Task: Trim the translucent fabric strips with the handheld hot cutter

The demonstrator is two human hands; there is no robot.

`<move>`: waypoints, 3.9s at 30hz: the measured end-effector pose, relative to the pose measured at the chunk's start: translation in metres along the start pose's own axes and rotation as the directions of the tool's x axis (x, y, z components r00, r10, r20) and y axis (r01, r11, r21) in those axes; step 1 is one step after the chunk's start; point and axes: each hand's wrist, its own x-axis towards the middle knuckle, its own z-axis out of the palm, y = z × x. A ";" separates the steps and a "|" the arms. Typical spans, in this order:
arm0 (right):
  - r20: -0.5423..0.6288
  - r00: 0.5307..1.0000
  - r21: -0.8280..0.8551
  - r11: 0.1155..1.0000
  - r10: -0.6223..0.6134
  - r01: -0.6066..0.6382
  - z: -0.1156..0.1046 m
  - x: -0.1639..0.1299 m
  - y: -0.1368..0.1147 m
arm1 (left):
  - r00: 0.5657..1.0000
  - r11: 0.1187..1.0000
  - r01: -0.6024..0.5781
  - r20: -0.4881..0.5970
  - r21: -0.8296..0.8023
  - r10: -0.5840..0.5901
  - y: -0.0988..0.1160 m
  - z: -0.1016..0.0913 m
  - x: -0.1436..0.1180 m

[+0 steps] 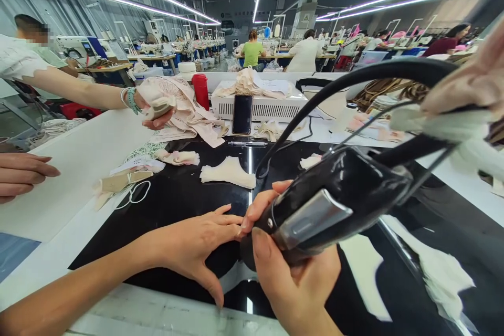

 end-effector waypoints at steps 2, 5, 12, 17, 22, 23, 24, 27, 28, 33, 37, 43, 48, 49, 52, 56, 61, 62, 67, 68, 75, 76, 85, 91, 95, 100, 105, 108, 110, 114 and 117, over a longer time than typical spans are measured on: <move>-0.012 1.000 0.009 1.000 0.018 -0.018 0.002 0.000 -0.002 | 1.000 1.000 -0.002 -0.004 -0.003 0.002 0.002 -0.001 0.001; -0.021 1.000 0.032 0.999 0.023 -0.022 0.008 -0.001 -0.008 | 1.000 1.000 0.011 0.001 -0.016 -0.010 0.004 -0.002 0.001; 0.024 0.999 0.025 0.999 0.044 -0.044 0.017 -0.009 -0.008 | 0.999 1.000 0.016 0.037 -0.011 -0.016 0.000 -0.001 0.002; 0.025 0.998 0.052 0.997 0.051 -0.053 0.012 -0.005 -0.008 | 1.000 1.000 0.001 0.024 -0.026 0.000 -0.002 0.001 0.001; -0.111 0.994 0.014 1.000 -0.019 0.020 -0.002 0.009 -0.018 | 0.998 0.998 -0.048 -0.033 0.040 0.050 0.002 -0.002 -0.003; -0.134 0.991 0.002 1.000 -0.029 0.029 -0.006 0.012 -0.020 | 0.998 0.996 -0.057 -0.035 0.070 0.060 0.002 -0.004 -0.004; -0.157 0.987 -0.012 0.999 -0.036 0.035 -0.009 0.014 -0.022 | 0.997 0.993 -0.064 -0.034 0.098 0.068 0.003 -0.006 -0.005; -0.212 0.976 -0.052 0.998 -0.051 0.041 -0.018 0.020 -0.025 | 0.996 0.988 -0.071 -0.043 0.140 0.078 0.002 -0.015 -0.009; -0.226 0.972 -0.063 0.997 -0.060 0.047 -0.020 0.021 -0.025 | 0.995 0.986 -0.072 -0.051 0.151 0.081 0.001 -0.018 -0.010; -0.222 0.971 -0.075 0.995 -0.086 0.071 -0.026 0.020 -0.022 | 0.985 0.925 0.045 -0.172 0.376 0.022 -0.007 -0.028 -0.017; -0.173 0.983 -0.059 0.997 -0.059 0.049 -0.023 0.014 -0.017 | 0.921 0.879 0.185 -0.389 0.440 0.000 0.001 -0.020 -0.015; -0.121 0.991 -0.005 0.998 -0.063 0.063 -0.010 0.011 -0.009 | 0.959 0.970 0.182 -0.247 0.159 -0.139 0.024 0.007 -0.008; -0.086 0.995 0.025 0.998 -0.059 0.061 -0.004 0.010 -0.005 | 0.968 0.966 0.225 -0.140 0.132 -0.206 0.025 0.017 -0.008; -0.081 0.995 0.026 0.998 -0.059 0.061 -0.004 0.009 -0.005 | 0.969 0.964 0.228 -0.127 0.140 -0.211 0.025 0.017 -0.009; -0.067 0.996 0.006 0.998 -0.062 0.063 -0.006 0.007 -0.004 | 0.971 0.963 0.225 -0.110 0.145 -0.211 0.025 0.017 -0.009; -0.054 0.997 -0.030 0.998 -0.049 0.048 -0.009 0.006 -0.003 | 0.973 0.970 0.209 -0.132 0.128 -0.192 0.027 0.017 -0.009; -0.068 0.997 -0.039 0.999 -0.028 0.025 -0.009 0.004 -0.006 | 0.973 0.969 0.209 -0.127 0.132 -0.193 0.028 0.017 -0.008; -0.072 0.997 -0.030 0.999 -0.023 0.021 -0.009 0.004 -0.008 | 0.973 0.968 0.211 -0.124 0.133 -0.195 0.029 0.017 -0.008; -0.067 0.998 0.000 1.000 -0.002 0.002 -0.006 0.000 -0.012 | 0.975 0.973 0.195 -0.130 0.121 -0.180 0.029 0.016 -0.007; -0.064 0.998 -0.001 1.000 0.004 -0.004 -0.006 -0.001 -0.012 | 0.975 0.973 0.194 -0.132 0.122 -0.178 0.029 0.016 -0.007; -0.053 0.998 -0.033 0.999 0.022 -0.024 -0.007 -0.005 -0.009 | 0.975 0.973 0.190 -0.142 0.132 -0.171 0.030 0.017 -0.008; -0.052 0.998 -0.027 0.999 0.026 -0.027 -0.006 -0.005 -0.010 | 0.974 0.972 0.194 -0.141 0.133 -0.175 0.031 0.016 -0.007; -0.057 0.996 -0.053 0.996 0.072 -0.075 0.003 -0.008 -0.031 | 0.977 0.974 0.181 -0.138 0.139 -0.162 0.033 0.015 -0.007; -0.048 0.997 -0.056 0.996 0.061 -0.064 0.002 -0.012 -0.030 | 0.975 0.970 0.195 -0.132 0.143 -0.176 0.032 0.016 -0.006; -0.033 0.999 -0.018 0.999 0.036 -0.037 -0.003 -0.012 -0.026 | 0.975 0.971 0.192 -0.139 0.142 -0.173 0.032 0.015 -0.007; -0.097 0.995 -0.036 0.999 -0.017 0.014 -0.018 -0.002 -0.028 | 0.975 0.965 0.187 -0.156 0.185 -0.159 0.026 0.018 -0.009; -0.269 0.961 -0.150 0.988 -0.064 0.024 -0.042 0.013 -0.032 | 0.982 0.955 0.122 -0.175 0.269 -0.076 0.023 0.026 -0.009; -0.341 0.934 -0.211 0.977 -0.105 0.032 -0.051 0.021 -0.032 | 0.981 0.954 0.050 -0.194 0.296 0.009 0.028 0.032 -0.007; -0.362 0.926 -0.202 0.979 -0.111 0.038 -0.050 0.024 -0.032 | 0.980 0.953 0.010 -0.193 0.304 0.051 0.032 0.035 -0.006; -0.299 0.950 -0.119 0.991 -0.088 0.055 -0.035 0.019 -0.031 | 0.987 0.956 0.004 -0.154 0.292 0.043 0.035 0.038 -0.008; -0.219 0.973 -0.084 0.995 -0.080 0.063 -0.023 0.010 -0.029 | 0.991 0.958 0.026 -0.136 0.285 0.014 0.035 0.037 -0.009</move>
